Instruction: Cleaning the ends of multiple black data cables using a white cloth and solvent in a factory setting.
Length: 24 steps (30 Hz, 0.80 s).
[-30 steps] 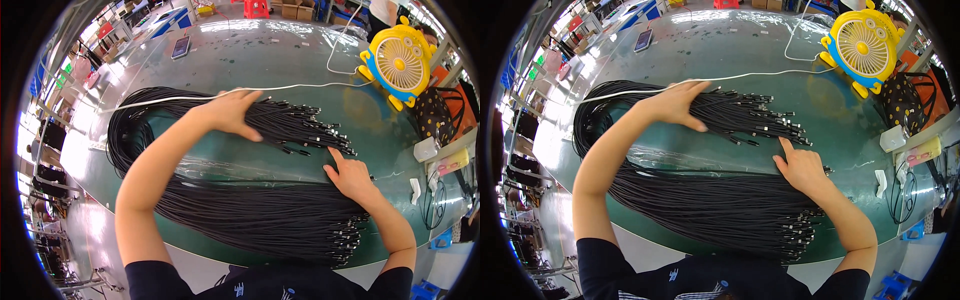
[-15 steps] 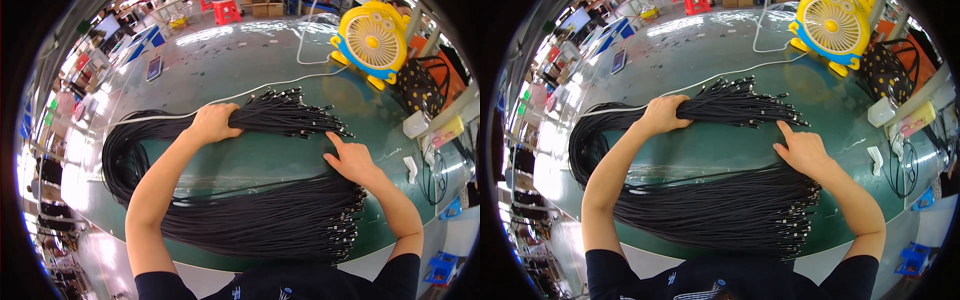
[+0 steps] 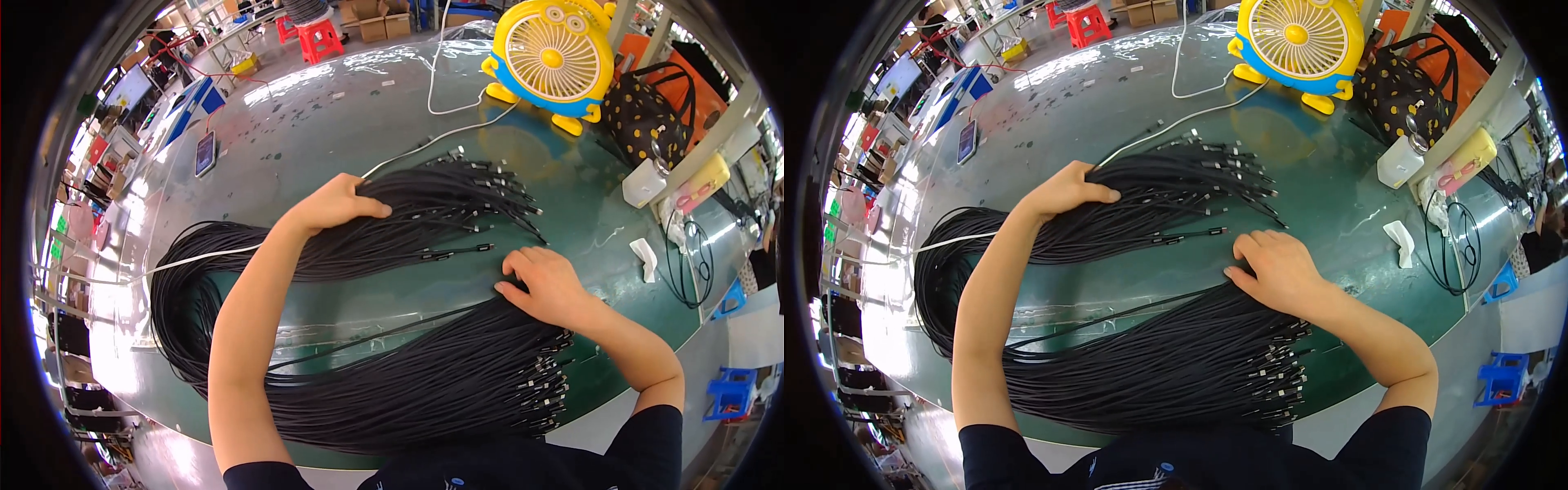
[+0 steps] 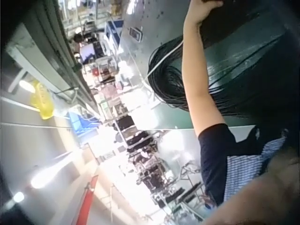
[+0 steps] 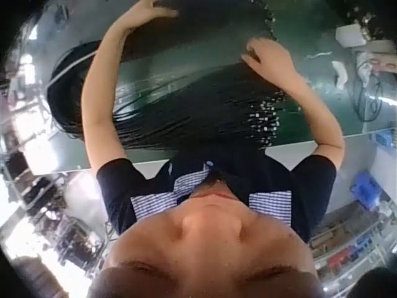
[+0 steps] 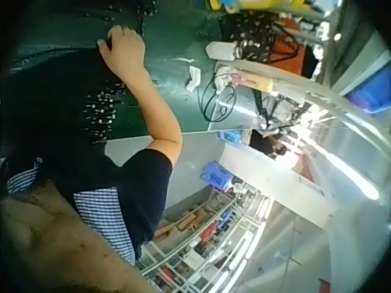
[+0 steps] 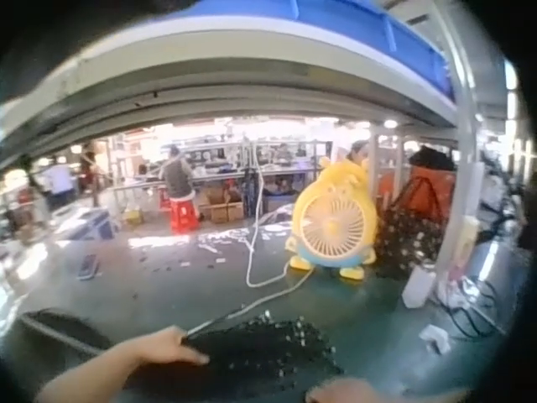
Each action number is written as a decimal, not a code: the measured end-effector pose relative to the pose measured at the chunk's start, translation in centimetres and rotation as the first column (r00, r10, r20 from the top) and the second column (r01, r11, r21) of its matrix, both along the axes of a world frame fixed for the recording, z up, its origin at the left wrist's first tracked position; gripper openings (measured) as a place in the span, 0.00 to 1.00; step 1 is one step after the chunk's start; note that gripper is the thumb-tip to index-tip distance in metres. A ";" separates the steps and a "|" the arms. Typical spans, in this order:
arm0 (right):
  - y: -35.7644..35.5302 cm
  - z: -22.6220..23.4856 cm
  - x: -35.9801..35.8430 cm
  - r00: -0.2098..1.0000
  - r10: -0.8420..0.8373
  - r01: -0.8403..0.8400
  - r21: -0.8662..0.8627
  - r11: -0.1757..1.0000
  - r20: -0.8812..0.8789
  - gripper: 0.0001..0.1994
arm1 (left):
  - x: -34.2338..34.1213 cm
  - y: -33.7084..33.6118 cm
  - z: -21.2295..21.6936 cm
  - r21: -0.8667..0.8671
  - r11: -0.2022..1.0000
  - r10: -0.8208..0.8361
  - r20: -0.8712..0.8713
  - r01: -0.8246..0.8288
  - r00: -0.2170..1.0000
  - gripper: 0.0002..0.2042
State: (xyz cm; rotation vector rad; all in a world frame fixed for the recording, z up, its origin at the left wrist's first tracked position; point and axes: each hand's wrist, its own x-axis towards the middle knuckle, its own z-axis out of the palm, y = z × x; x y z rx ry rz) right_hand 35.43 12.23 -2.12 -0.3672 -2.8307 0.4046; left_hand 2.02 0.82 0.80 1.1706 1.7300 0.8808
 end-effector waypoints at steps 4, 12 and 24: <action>0.4 0.8 0.5 0.997 -0.007 0.016 -0.122 0.992 0.075 0.10 | -0.1 2.4 -0.2 -0.108 0.994 0.005 -0.140 -0.020 0.990 0.21; 0.2 1.7 0.0 0.976 0.110 -0.101 -0.057 0.993 0.188 0.12 | 0.5 -2.3 -1.1 0.238 0.971 0.179 -0.688 -0.015 0.703 0.25; -1.5 2.0 -6.8 0.957 0.259 -0.250 0.078 0.965 -0.132 0.14 | -11.0 -29.9 0.6 0.641 0.561 0.693 -0.710 -0.523 -0.127 0.12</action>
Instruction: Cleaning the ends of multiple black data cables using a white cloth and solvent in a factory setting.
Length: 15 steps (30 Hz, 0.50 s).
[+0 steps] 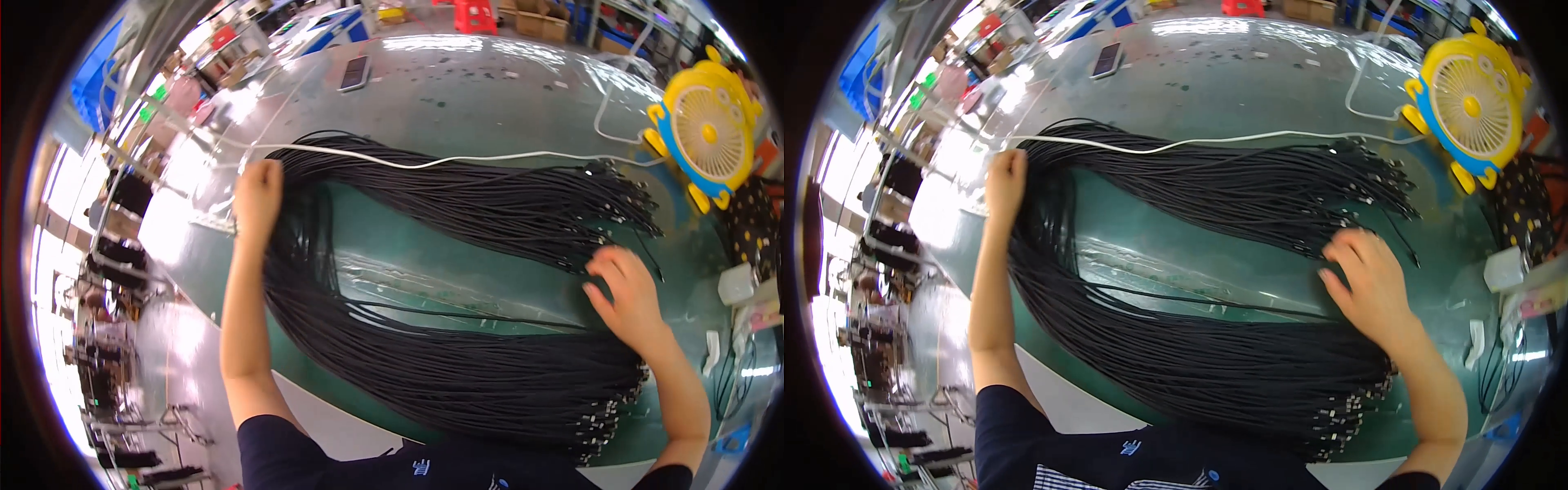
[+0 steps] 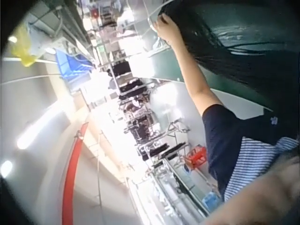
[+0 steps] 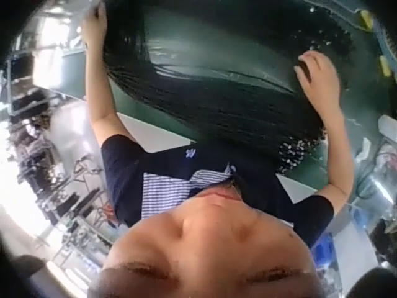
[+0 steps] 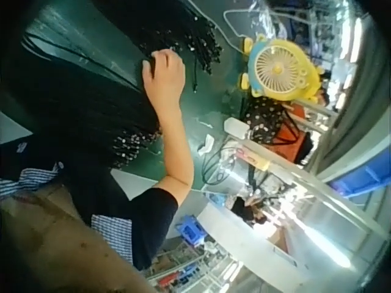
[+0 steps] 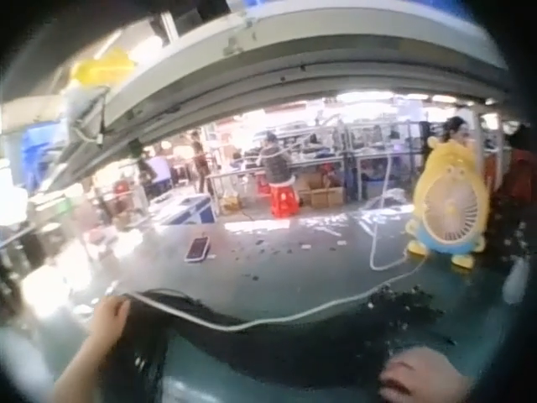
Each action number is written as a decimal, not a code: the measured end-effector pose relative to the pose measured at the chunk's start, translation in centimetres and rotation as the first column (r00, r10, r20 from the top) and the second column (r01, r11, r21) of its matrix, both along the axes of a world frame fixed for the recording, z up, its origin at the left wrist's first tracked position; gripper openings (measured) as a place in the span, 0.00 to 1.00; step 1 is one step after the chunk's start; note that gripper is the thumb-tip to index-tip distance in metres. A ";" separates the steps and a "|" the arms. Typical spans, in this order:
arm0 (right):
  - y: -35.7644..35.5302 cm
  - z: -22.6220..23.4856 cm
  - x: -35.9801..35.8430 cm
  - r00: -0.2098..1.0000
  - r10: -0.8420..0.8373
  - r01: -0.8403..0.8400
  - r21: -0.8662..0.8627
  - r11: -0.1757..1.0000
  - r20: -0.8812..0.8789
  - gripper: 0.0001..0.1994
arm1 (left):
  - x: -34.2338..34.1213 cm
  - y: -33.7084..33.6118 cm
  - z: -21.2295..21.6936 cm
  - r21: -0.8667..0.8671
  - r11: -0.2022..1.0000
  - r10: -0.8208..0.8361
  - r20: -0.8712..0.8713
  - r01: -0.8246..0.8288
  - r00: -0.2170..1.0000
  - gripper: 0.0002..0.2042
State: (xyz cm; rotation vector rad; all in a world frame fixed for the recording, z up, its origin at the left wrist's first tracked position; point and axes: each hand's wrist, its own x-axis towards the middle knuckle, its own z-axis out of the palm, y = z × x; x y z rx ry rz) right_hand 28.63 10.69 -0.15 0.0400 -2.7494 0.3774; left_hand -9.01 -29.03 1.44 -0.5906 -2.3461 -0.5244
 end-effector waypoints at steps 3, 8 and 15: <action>1.2 0.7 -4.4 0.983 0.041 -0.032 0.052 0.998 -0.178 0.14 | -8.5 -4.1 -0.8 -0.085 0.996 -0.033 0.033 0.036 0.999 0.15; 4.5 -1.2 -10.9 0.958 0.029 -0.007 0.077 0.997 -0.286 0.16 | -12.3 0.2 -2.4 -0.197 0.975 -0.045 0.273 0.102 0.961 0.25; 6.9 -2.8 -14.3 0.970 -0.206 0.200 0.059 0.978 0.126 0.24 | -14.3 3.1 -2.7 -0.425 0.905 0.251 0.541 0.003 0.802 0.36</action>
